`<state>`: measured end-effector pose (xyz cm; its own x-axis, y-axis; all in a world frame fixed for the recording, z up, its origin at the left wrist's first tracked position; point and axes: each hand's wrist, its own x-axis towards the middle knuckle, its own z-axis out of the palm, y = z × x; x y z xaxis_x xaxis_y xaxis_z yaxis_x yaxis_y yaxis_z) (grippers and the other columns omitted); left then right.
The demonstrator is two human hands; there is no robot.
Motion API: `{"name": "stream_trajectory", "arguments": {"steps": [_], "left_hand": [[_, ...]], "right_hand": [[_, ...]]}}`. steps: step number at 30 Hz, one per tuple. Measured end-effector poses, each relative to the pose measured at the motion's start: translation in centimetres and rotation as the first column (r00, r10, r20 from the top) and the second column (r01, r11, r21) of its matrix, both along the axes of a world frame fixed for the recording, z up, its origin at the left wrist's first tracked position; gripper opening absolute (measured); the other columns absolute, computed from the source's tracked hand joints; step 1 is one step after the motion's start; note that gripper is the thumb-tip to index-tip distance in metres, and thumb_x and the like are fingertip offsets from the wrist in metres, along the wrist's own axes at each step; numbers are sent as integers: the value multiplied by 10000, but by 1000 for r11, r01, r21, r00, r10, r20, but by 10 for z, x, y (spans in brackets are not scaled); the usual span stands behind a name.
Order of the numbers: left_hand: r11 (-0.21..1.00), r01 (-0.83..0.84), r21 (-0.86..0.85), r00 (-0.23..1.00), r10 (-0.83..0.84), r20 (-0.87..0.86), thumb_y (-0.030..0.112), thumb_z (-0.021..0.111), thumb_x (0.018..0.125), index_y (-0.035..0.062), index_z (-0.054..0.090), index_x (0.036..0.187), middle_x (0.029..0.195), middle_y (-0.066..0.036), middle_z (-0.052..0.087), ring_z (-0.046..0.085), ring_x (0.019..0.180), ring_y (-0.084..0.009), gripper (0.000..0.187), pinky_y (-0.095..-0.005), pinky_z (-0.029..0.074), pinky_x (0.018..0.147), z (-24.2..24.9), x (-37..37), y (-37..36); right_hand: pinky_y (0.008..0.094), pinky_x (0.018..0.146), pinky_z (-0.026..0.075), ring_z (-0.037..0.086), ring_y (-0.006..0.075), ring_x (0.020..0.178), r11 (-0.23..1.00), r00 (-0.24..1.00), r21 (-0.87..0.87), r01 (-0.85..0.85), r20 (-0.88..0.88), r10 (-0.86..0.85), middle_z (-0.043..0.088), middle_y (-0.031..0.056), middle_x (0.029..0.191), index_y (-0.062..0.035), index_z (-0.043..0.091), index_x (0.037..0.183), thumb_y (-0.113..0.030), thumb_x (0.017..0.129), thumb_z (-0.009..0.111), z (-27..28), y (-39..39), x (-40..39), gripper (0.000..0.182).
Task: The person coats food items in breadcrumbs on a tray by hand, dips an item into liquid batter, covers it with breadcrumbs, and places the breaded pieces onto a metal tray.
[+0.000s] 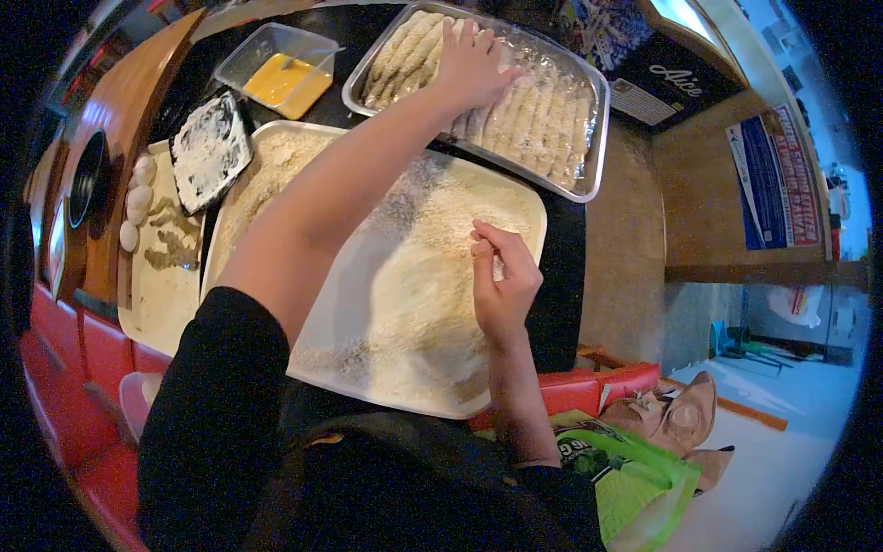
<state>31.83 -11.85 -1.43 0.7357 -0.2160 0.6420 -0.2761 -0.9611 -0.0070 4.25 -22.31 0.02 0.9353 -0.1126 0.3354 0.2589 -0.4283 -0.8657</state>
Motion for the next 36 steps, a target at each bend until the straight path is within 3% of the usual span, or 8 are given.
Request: {"name": "stream_trajectory", "arguments": {"steps": [6,11,13,16,19,25,29,36], "left_hand": [[939,308,-154,931,-331,-156,397,535,936,131,584,1260,1320,-149,542,458,1284,-373,422,-631,317,1049,48,-61,15],[669,636,-384,581,-743,-332,219,610,815,39,623,818,826,-148,612,602,809,-346,180,-462,487,749,59,-229,51],[562,690,-457,423,-825,-375,228,627,808,65,632,895,983,-116,623,586,1013,-321,185,-502,451,892,42,-288,56],[531,754,-387,392,-836,-383,319,593,876,80,556,1278,1467,-134,413,298,1419,-355,469,-641,249,1099,19,-352,64],[693,720,25,640,-650,-410,362,572,906,109,522,1354,1525,-112,354,250,1443,-355,516,-638,193,1128,0,-353,71],[795,574,-198,671,-595,-442,333,538,953,153,526,1364,1487,-124,416,284,1430,-342,449,-628,176,1136,14,-300,126],[731,292,-617,802,-538,-258,281,514,982,80,635,1237,1290,-156,586,517,1231,-328,347,-432,374,1065,23,-236,184],[695,288,-659,745,-595,-302,321,498,1002,30,668,1166,1122,-171,650,597,1084,-311,375,-374,446,971,-1,-184,176]], "right_hand": [[260,724,513,650,157,793,1000,999,18,13,50,-13,678,116,906,41,670,1052,23,907,570,-1,0,-1,177],[270,771,512,612,159,847,983,949,112,143,266,-169,632,126,1018,65,621,1110,22,959,498,3,-6,-7,200],[279,794,512,609,167,884,970,928,155,189,296,-228,628,136,1048,77,601,1131,10,967,486,2,-7,-7,211],[276,799,510,611,173,908,965,914,181,187,328,-239,628,139,1055,77,608,1123,17,964,487,3,-4,-5,209],[331,880,487,618,249,971,986,934,-57,155,335,-127,632,157,1095,26,630,1126,-9,926,545,5,-8,-5,220],[427,1063,362,487,342,1224,913,990,-402,71,137,-17,568,191,1263,-25,590,1233,-132,918,604,8,-6,0,333],[473,1124,268,359,404,1317,880,998,-474,-15,41,40,439,244,1387,-26,426,1395,-311,973,534,-21,0,17,521],[440,1117,297,404,384,1294,879,966,-410,-245,-23,259,476,240,1355,3,437,1379,-292,976,528,-18,42,48,508]]}}
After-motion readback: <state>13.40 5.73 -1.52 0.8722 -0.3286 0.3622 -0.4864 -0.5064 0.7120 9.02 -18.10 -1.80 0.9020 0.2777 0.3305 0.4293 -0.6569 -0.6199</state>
